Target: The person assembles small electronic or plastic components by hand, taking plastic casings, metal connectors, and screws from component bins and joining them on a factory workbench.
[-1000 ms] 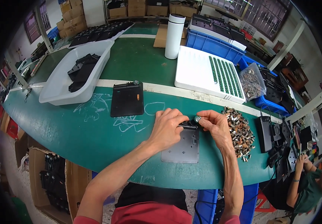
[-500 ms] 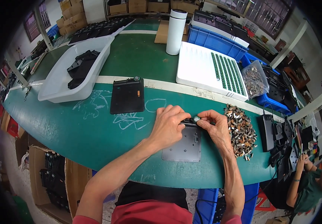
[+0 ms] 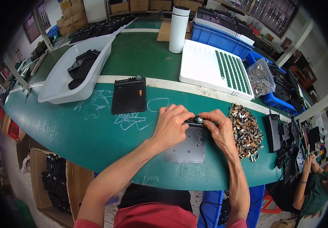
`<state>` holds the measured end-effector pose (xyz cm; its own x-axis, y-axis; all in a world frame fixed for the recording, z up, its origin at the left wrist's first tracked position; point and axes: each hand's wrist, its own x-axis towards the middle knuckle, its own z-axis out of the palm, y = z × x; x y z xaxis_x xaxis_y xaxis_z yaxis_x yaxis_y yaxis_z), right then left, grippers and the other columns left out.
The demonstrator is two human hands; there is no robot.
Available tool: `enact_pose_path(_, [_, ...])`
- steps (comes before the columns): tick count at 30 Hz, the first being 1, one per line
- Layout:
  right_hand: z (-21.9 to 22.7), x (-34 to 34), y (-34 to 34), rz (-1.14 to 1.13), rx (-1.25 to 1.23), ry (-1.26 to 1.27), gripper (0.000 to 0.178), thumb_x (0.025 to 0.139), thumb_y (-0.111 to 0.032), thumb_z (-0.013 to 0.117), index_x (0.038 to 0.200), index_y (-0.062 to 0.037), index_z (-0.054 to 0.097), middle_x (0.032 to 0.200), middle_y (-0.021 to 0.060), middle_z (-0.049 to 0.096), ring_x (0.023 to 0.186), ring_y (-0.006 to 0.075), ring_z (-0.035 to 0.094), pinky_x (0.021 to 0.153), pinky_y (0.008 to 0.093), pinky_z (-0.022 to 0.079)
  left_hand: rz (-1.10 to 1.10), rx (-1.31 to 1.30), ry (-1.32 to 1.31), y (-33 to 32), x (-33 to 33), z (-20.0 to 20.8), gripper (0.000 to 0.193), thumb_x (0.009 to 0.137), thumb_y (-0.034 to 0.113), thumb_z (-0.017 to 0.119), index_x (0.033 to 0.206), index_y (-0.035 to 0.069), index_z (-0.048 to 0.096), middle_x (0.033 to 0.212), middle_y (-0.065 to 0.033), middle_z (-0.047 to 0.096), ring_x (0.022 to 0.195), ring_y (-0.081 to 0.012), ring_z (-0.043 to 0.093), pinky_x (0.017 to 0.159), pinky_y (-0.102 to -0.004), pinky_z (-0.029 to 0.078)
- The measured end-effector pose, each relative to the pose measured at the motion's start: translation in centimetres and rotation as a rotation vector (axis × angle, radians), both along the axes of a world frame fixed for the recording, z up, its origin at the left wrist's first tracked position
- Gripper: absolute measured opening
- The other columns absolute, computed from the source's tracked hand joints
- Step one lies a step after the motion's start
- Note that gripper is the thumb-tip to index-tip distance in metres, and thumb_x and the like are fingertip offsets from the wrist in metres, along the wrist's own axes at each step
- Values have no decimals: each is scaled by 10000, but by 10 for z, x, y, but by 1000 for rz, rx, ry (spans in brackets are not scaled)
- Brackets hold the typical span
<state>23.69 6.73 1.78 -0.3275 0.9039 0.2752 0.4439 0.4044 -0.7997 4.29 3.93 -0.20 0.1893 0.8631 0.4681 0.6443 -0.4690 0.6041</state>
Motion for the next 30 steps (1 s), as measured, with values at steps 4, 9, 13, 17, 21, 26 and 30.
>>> enact_pose_path(4, [3,-2,-2,-30,6,-28,181,828,32,656,998,-9,705,893,130,631,808,251,635,732,350,507,3,-8,1,0,0,1,349,688,-50,668,1022,52,691,977,-67,628,961,-270,555,907,-408,380])
enact_pose_path(9, [2,-3,-4,-69,11,-26,149,826,22,667,972,10,693,868,132,632,758,237,637,696,349,513,3,-1,1,0,1,2,338,693,-51,658,1013,50,691,974,-67,627,958,-270,553,907,-408,378])
enact_pose_path(13, [0,-4,-3,-94,-2,-5,149,819,16,678,968,19,690,836,130,633,724,223,632,672,348,511,3,-6,4,-1,1,2,339,693,-51,659,1015,49,691,977,-68,628,960,-270,553,907,-410,377])
enact_pose_path(17, [2,-6,-4,-102,10,14,147,815,18,679,962,26,691,840,131,637,720,217,627,671,344,510,4,-6,8,0,1,2,342,693,-52,658,1018,48,691,981,-70,629,960,-271,553,908,-412,376])
enact_pose_path(21, [3,-8,-4,-125,-6,-13,136,803,-10,703,931,35,694,826,131,646,709,200,627,666,342,512,5,-9,11,0,0,1,345,692,-49,658,1022,47,690,983,-71,630,958,-272,553,907,-411,376])
enact_pose_path(26, [10,-12,-6,-192,-92,-2,157,780,-48,735,901,43,694,797,131,658,702,185,631,660,332,514,5,-4,15,0,1,1,342,691,-44,658,1019,48,690,982,-72,630,963,-273,554,901,-411,380])
enact_pose_path(30, [6,-7,0,-146,-130,-21,168,790,-64,727,918,41,698,800,127,670,719,176,638,671,317,516,12,-4,22,0,-1,-1,341,691,-40,657,1019,49,690,979,-74,628,968,-273,555,897,-409,382])
